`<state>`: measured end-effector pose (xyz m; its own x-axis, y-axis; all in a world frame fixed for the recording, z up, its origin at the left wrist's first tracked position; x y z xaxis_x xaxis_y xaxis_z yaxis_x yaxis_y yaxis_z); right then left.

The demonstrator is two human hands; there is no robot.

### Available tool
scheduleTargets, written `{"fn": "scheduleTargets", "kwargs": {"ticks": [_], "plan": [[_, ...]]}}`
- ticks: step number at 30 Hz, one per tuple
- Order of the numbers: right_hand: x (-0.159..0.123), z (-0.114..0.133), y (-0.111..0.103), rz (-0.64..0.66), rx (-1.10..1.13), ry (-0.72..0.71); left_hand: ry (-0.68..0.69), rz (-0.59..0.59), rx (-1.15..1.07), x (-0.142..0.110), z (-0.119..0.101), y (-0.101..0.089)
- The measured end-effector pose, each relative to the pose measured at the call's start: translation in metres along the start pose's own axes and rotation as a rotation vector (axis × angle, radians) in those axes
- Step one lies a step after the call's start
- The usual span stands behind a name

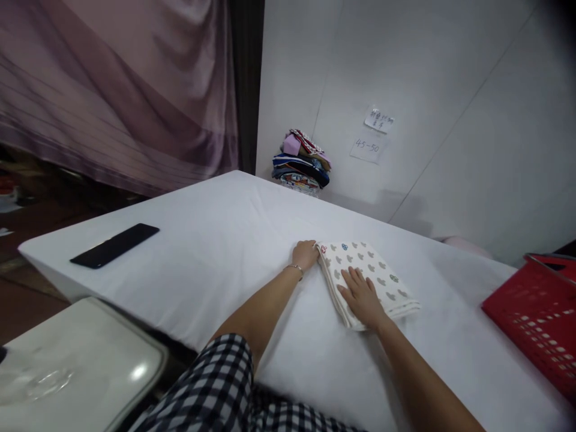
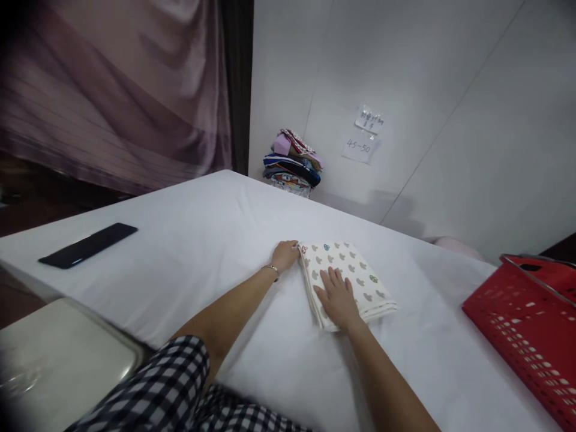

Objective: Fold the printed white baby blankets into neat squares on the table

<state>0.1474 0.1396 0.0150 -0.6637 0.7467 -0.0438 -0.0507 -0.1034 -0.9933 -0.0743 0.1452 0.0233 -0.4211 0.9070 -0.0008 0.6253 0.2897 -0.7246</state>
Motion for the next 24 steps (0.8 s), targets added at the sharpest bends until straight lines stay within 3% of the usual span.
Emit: {"fn": "scheduleTargets", "kwargs": {"ticks": [16, 24], "plan": [[-0.003, -0.005, 0.005, -0.082, -0.049, -0.029, 0.015, -0.03, 0.001, 0.023, 0.011, 0.014], [-0.003, -0.002, 0.0, -0.038, -0.021, -0.01, -0.008, 0.028, -0.077, 0.015, 0.012, 0.0]]}}
Point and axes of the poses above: each hand's wrist, its own x-axis towards the middle knuckle, its own y-axis out of the palm, z = x × y, the point moved 2 cm from there along x, towards the middle knuckle, and after that the axes turned 5 degrees about z, right-handed, at the moved point
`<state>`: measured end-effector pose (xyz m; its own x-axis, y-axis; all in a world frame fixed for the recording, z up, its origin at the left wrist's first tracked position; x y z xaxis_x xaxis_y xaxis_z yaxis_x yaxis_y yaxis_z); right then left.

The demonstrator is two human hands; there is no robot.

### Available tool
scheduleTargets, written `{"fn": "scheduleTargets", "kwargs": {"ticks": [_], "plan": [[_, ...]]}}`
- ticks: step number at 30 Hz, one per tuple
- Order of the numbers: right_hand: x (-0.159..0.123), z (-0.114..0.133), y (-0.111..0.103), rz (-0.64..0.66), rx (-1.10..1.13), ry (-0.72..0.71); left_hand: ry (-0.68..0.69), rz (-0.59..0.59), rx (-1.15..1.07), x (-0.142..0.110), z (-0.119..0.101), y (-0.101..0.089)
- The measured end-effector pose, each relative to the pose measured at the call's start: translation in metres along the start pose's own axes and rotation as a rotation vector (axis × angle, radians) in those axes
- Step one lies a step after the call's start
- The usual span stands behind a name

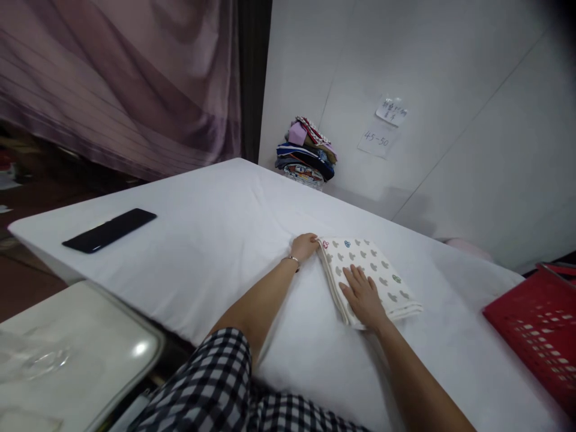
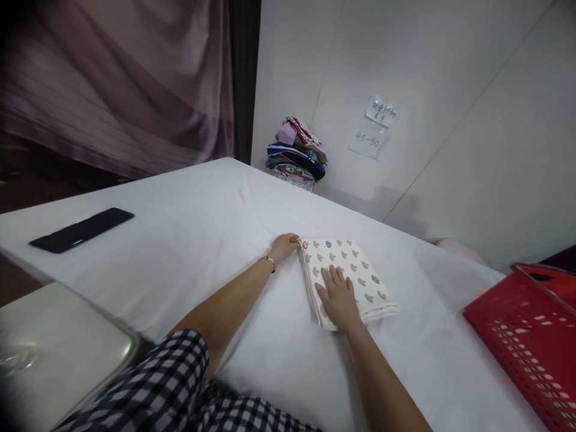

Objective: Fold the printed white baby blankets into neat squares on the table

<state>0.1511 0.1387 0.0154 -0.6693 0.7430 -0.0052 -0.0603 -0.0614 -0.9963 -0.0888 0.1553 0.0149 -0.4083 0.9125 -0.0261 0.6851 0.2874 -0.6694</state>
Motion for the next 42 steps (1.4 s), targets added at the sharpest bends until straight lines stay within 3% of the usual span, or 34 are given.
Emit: {"fn": "scheduleTargets", "kwargs": {"ticks": [5, 12, 28, 42], "plan": [[0.0, 0.001, -0.002, 0.012, 0.019, 0.016, -0.041, 0.023, 0.024, -0.015, -0.003, -0.008], [0.0, 0.001, -0.002, 0.007, 0.034, 0.024, -0.015, 0.039, 0.112, -0.033, -0.012, 0.006], [-0.001, 0.002, -0.001, -0.011, 0.011, 0.03, -0.035, 0.016, 0.179, -0.034, -0.016, 0.014], [-0.001, 0.006, -0.004, 0.003, -0.003, 0.032, -0.03, -0.002, 0.117, -0.041, -0.018, 0.003]]}}
Point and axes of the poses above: each hand's wrist, its own x-axis towards the middle knuckle, its own y-axis out of the palm, z = x × y, the point moved 2 cm from there along x, towards the middle knuckle, and after that the axes turned 5 degrees about z, right-handed, at the moved point
